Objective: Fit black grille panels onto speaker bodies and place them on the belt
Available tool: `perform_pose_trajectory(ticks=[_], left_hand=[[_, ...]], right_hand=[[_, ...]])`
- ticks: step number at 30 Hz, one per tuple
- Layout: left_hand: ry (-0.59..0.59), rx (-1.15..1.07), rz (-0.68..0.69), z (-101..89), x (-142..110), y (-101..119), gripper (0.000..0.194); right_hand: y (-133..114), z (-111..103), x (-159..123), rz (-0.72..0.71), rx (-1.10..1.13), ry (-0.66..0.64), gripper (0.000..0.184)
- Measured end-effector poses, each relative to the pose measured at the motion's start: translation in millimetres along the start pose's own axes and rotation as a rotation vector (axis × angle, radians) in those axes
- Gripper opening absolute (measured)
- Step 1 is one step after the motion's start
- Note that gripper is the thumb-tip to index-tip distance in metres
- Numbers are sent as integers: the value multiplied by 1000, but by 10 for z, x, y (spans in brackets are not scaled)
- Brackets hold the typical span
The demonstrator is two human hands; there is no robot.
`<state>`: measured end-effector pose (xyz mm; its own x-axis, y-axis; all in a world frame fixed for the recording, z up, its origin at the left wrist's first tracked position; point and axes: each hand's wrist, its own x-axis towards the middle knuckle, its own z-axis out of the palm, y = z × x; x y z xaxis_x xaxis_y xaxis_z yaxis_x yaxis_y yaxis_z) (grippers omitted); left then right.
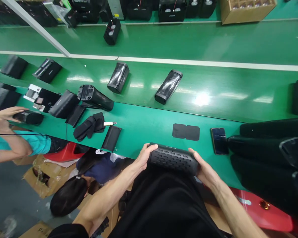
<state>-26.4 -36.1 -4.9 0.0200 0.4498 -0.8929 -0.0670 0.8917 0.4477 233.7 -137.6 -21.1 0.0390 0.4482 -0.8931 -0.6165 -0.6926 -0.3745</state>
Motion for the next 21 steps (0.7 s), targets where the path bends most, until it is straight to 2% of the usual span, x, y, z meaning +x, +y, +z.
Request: perform_pose_trajectory(ticks=[3, 6, 9, 12, 14, 15, 17, 19, 21], left_hand=[[20, -117, -213, 63, -21, 38, 42], [-63, -288, -362, 209, -61, -10, 41], [-225, -374, -325, 333, -99, -153, 49], [-391, -191, -297, 303, -80, -233, 61], [-386, -9, -222, 222, -38, -161, 63], [-358, 45, -132, 181, -18, -86, 66], [-342, 81, 130, 122, 9, 102, 79], [-454, 116, 324, 89, 17, 261, 89], [-589, 179, 367, 49, 17, 307, 89]], right_hand=[[230, 73, 19, -163, 229, -57, 51], [445, 354, 62, -230, 269, -158, 51], [446, 636, 138, -292, 230, -137, 53], [167, 631, 167, -408, 142, -59, 53], [-116, 486, 102, -495, -87, -98, 63], [-263, 410, 43, -529, -261, -136, 72], [-520, 312, -107, -547, -661, -202, 96], [-683, 306, -256, -501, -980, -279, 111], [-726, 327, -362, -446, -1134, -344, 112]])
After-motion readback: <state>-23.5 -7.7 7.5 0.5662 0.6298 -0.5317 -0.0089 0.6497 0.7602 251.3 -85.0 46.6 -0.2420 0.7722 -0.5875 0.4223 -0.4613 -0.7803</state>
